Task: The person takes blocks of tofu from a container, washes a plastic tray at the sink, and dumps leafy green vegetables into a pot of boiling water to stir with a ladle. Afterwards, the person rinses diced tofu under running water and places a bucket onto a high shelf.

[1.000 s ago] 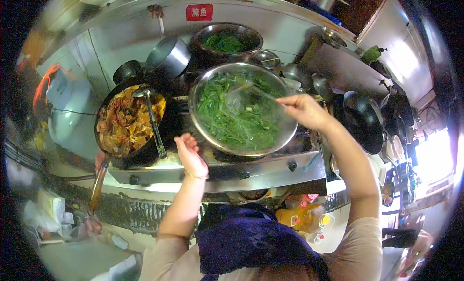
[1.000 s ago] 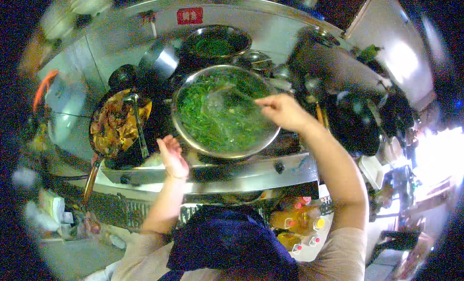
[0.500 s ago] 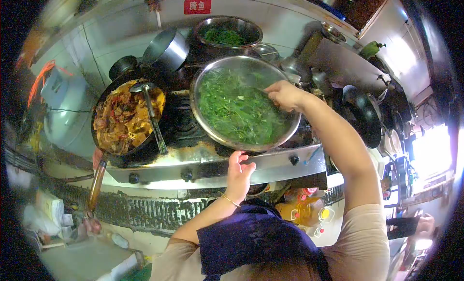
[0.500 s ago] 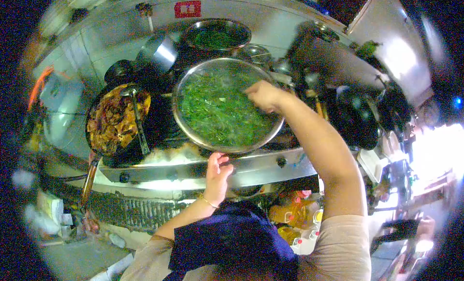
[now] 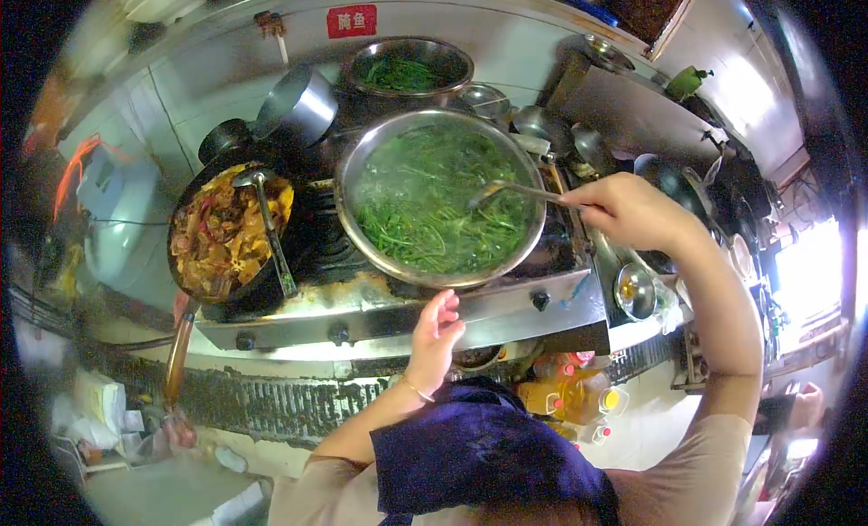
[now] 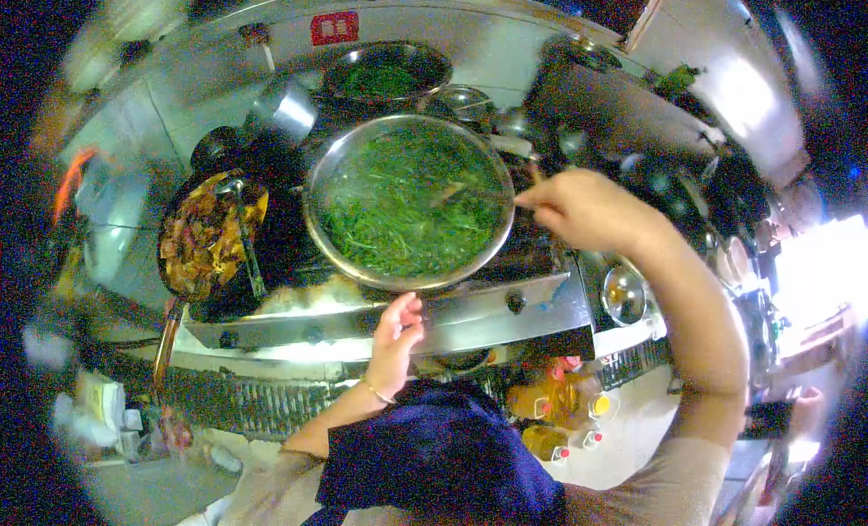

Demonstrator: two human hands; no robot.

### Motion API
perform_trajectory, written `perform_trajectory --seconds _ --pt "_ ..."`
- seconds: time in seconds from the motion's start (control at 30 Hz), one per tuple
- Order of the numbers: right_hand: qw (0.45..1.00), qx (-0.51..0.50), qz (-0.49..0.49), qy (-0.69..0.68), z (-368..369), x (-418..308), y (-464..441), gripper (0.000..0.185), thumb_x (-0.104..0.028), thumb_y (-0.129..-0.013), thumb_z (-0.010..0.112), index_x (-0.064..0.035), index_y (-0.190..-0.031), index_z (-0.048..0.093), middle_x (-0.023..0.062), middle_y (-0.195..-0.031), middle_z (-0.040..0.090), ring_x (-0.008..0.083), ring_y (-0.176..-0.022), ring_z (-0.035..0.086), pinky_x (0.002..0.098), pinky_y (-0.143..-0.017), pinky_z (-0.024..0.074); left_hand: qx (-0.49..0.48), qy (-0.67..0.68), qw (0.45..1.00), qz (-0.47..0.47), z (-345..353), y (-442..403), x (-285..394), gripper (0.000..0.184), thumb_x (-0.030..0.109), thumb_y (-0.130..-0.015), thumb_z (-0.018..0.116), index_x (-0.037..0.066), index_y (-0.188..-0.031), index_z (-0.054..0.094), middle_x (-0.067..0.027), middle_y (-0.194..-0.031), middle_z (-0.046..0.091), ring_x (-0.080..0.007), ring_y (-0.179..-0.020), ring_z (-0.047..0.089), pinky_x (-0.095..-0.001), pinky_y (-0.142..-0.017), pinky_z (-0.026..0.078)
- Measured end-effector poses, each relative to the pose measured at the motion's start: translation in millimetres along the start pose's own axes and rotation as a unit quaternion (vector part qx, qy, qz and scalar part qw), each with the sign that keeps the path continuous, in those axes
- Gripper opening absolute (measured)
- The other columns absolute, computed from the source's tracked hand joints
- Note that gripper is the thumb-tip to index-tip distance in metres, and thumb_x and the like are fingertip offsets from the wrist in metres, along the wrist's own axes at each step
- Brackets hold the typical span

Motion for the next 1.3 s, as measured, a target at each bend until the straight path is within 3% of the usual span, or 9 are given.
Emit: perform_trajectory --seconds 0.23,0.53,0.8,0.83,0.87,0.93,1.1,1.2,1.3 --pt "0.993 -0.028 0.018 0.113 -6.4 1.4 25.5 0.026 -0.009 -0.074 0.060 -0.0077 -0.098 0.069 0.0186 -0.081 0.065 0.0367 -0.075 0.062 0.0455 -0.069 0.0492 0.111 0.021 0.993 -0.037 -69.8 29.2 -6.7 0.022 0.006 -0.085 0.056 0.005 -0.107 0.055 -0.0004 -0.081 0.053 -0.0082 -0.066 0.049 -0.0216 -0.060 0.043" --pt "0.999 0.025 -0.011 -0.030 78.8 34.5 -37.7 0.029 -0.013 -0.080 0.058 -0.0035 -0.106 0.065 0.0198 -0.100 0.064 0.0356 -0.091 0.062 0.0410 -0.084 0.0482 0.203 0.078 0.976 -0.032 -108.4 43.2 3.4 0.020 0.004 -0.085 0.053 0.005 -0.104 0.054 0.0001 -0.074 0.051 -0.0073 -0.061 0.047 -0.0212 -0.054 0.041" --pt "0.979 0.125 0.064 -0.150 83.9 35.5 -73.5 0.032 -0.015 -0.081 0.053 -0.0063 -0.109 0.064 0.0203 -0.101 0.064 0.0339 -0.094 0.062 0.0388 -0.087 0.0481 0.162 0.082 0.983 -0.033 -107.2 37.3 14.8 0.017 0.004 -0.086 0.052 0.005 -0.103 0.055 -0.0005 -0.073 0.051 -0.0078 -0.062 0.048 -0.0213 -0.056 0.041" --pt "0.976 0.161 0.025 -0.145 71.8 31.3 -73.7 0.032 -0.014 -0.081 0.053 -0.0064 -0.110 0.064 0.0207 -0.099 0.065 0.0334 -0.093 0.063 0.0382 -0.085 0.0487 0.160 0.087 0.983 -0.035 -109.1 36.8 14.2 0.017 0.004 -0.086 0.052 0.005 -0.103 0.055 -0.0008 -0.073 0.052 -0.0080 -0.062 0.049 -0.0213 -0.056 0.041" --pt "0.971 0.153 0.042 -0.177 64.1 32.0 -73.5 0.033 -0.010 -0.082 0.055 -0.0015 -0.113 0.061 0.0220 -0.089 0.065 0.0205 -0.075 0.063 0.0319 -0.071 0.0484 0.160 0.088 0.983 -0.027 -112.4 37.0 14.1 0.017 0.004 -0.086 0.052 0.005 -0.102 0.055 -0.0010 -0.073 0.052 -0.0081 -0.062 0.049 -0.0213 -0.056 0.041" --pt "0.977 0.163 0.031 -0.135 32.6 14.9 -71.3 0.033 -0.009 -0.082 0.055 -0.0012 -0.113 0.062 0.0221 -0.089 0.065 0.0185 -0.076 0.063 0.0314 -0.071 0.0483 0.160 0.093 0.983 -0.013 -119.7 37.9 12.4 0.016 0.004 -0.086 0.052 0.005 -0.102 0.056 -0.0013 -0.074 0.053 -0.0083 -0.063 0.049 -0.0212 -0.056 0.041" --pt "0.979 0.182 0.006 -0.089 30.3 -0.1 -125.0 0.034 -0.015 -0.081 0.053 -0.0015 -0.112 0.062 0.0233 -0.101 0.063 0.0319 -0.094 0.063 0.0370 -0.085 0.0472 0.141 0.112 0.983 -0.031 -109.4 38.0 8.7 0.018 0.006 -0.087 0.053 0.004 -0.105 0.057 -0.0029 -0.078 0.057 -0.0084 -0.065 0.051 -0.0215 -0.058 0.043" --pt "0.987 0.123 0.039 -0.093 79.5 2.1 -167.9 0.035 -0.014 -0.081 0.052 -0.0022 -0.111 0.062 0.0208 -0.110 0.061 0.0345 -0.106 0.058 0.0399 -0.095 0.0434 0.051 0.082 0.993 -0.069 -73.4 29.7 7.2 0.031 0.009 -0.088 0.054 0.004 -0.119 0.053 -0.0047 -0.084 0.060 -0.0090 -0.070 0.054 -0.0219 -0.065 0.046" --pt "0.991 0.101 0.001 -0.083 92.9 -20.6 -165.5 0.033 -0.016 -0.080 0.053 -0.0071 -0.109 0.065 0.0193 -0.108 0.063 0.0339 -0.102 0.060 0.0419 -0.092 0.0455 -0.063 0.063 0.990 -0.110 -25.7 15.9 2.8 0.049 0.008 -0.088 0.055 0.007 -0.134 0.040 -0.0070 -0.088 0.060 -0.0103 -0.073 0.054 -0.0229 -0.068 0.047"
Point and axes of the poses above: each hand's wrist, its own y-axis away from the middle knuckle, its own z-axis out of the palm, x = y × z, the point moved 8 cm from there along -y, towards the middle knuckle
